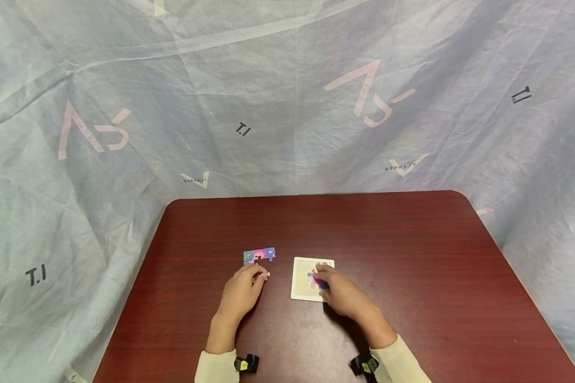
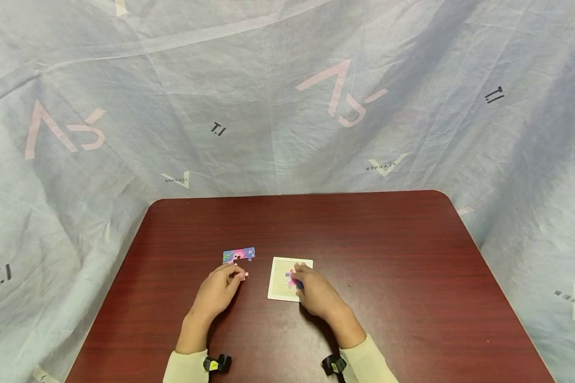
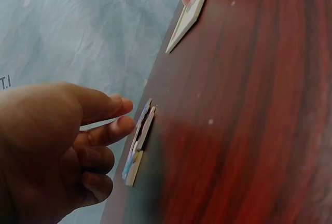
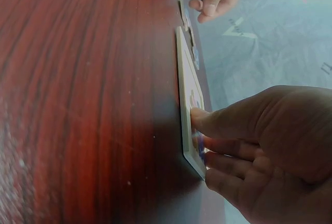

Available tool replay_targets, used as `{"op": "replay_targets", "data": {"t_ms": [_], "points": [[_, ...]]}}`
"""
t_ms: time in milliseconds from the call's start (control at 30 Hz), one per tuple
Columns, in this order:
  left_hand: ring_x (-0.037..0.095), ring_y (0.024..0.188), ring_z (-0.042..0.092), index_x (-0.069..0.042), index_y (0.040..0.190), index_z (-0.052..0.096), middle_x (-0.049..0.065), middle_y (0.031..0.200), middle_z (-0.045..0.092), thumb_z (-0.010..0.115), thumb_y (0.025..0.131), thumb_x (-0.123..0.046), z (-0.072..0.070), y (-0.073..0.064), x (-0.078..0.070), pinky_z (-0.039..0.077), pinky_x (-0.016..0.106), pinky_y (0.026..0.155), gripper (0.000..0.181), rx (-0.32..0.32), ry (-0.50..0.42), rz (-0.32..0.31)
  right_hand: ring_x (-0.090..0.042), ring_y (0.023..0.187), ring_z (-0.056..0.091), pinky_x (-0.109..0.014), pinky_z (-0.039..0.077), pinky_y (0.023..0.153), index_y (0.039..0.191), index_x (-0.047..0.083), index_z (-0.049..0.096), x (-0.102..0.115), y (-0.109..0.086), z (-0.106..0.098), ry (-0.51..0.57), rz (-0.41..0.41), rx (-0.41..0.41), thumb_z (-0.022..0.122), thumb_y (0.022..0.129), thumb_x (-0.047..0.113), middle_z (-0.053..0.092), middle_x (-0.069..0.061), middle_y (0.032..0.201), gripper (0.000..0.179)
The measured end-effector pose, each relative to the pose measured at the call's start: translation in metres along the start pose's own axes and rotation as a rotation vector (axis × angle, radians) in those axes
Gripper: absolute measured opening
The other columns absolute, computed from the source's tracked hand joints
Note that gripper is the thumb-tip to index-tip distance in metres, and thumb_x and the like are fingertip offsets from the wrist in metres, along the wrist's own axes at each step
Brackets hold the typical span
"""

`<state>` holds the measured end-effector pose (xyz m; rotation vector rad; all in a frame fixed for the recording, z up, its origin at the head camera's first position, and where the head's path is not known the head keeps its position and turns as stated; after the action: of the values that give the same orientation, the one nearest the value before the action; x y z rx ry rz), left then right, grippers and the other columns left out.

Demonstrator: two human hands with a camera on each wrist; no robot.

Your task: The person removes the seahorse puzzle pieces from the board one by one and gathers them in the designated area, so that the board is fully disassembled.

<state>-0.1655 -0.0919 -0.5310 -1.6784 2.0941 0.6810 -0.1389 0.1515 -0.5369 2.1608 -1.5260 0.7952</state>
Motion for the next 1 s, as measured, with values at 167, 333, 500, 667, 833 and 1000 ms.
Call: {"op": "replay_targets", "data": {"t_ms": [167, 333, 500, 667, 833, 1000], "points": [[0.007, 0.079, 0.059, -0.019, 0.099, 0.076, -0.005, 0.092, 0.068, 0.071, 0.101, -0.022, 0.003, -0.001, -0.009, 0.05, 0.029, 0.07, 0.006, 0.012, -0.001, 0.033, -0.043, 0.147, 0.051, -0.056, 0.04, 0.121, 0.133, -0.008, 0.066, 0.001, -0.001, -0.001, 0.0, -0.001, -0.013, 0.073, 0.09, -0.008, 0.059, -0.025, 0.151, 0.044], [0.006, 0.081, 0.06, -0.02, 0.098, 0.075, -0.007, 0.091, 0.068, 0.071, 0.1, -0.021, 0.009, -0.002, -0.023, 0.052, 0.029, 0.073, 0.005, 0.035, -0.009, 0.059, -0.043, 0.146, 0.052, -0.056, 0.04, 0.121, 0.133, -0.007, 0.066, 0.002, 0.0, -0.002, -0.003, -0.013, -0.019, 0.073, 0.089, -0.009, 0.059, -0.025, 0.151, 0.044], [0.007, 0.081, 0.061, -0.021, 0.098, 0.076, -0.007, 0.093, 0.07, 0.071, 0.1, -0.022, 0.017, -0.002, -0.033, 0.053, 0.03, 0.074, 0.005, 0.059, -0.005, 0.068, -0.043, 0.147, 0.052, -0.056, 0.04, 0.121, 0.134, -0.007, 0.065, 0.001, 0.001, 0.0, -0.005, -0.008, -0.013, 0.073, 0.09, -0.007, 0.059, -0.026, 0.151, 0.045], [0.005, 0.078, 0.058, -0.023, 0.097, 0.076, -0.009, 0.091, 0.067, 0.071, 0.101, -0.023, 0.023, -0.001, -0.04, 0.05, 0.027, 0.071, 0.006, 0.075, -0.015, 0.079, -0.044, 0.145, 0.053, -0.057, 0.041, 0.12, 0.135, -0.008, 0.064, 0.003, 0.002, 0.0, -0.015, -0.028, -0.024, 0.073, 0.089, -0.008, 0.06, -0.027, 0.149, 0.048], [0.004, 0.075, 0.056, -0.023, 0.097, 0.075, -0.009, 0.09, 0.066, 0.071, 0.101, -0.023, 0.027, -0.001, -0.051, 0.05, 0.026, 0.071, 0.006, 0.078, -0.013, 0.116, -0.044, 0.145, 0.053, -0.057, 0.041, 0.12, 0.136, -0.008, 0.063, 0.003, 0.001, -0.001, -0.013, -0.024, -0.024, 0.073, 0.089, -0.008, 0.06, -0.028, 0.149, 0.048], [0.005, 0.077, 0.059, -0.021, 0.099, 0.076, -0.008, 0.092, 0.067, 0.071, 0.101, -0.022, 0.034, -0.002, -0.063, 0.053, 0.026, 0.072, 0.006, 0.087, 0.003, 0.169, -0.043, 0.147, 0.051, -0.056, 0.041, 0.121, 0.138, -0.008, 0.062, 0.001, 0.0, 0.001, -0.021, -0.004, -0.005, 0.073, 0.091, -0.006, 0.059, -0.026, 0.151, 0.048]]}}
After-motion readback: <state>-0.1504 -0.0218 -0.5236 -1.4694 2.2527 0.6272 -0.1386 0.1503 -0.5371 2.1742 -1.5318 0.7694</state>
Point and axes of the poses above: each hand's wrist, its own y-axis towards the middle knuckle, its own z-axis out of the palm, x = y × z, the point moved 7 cm from there along y, towards the middle knuckle
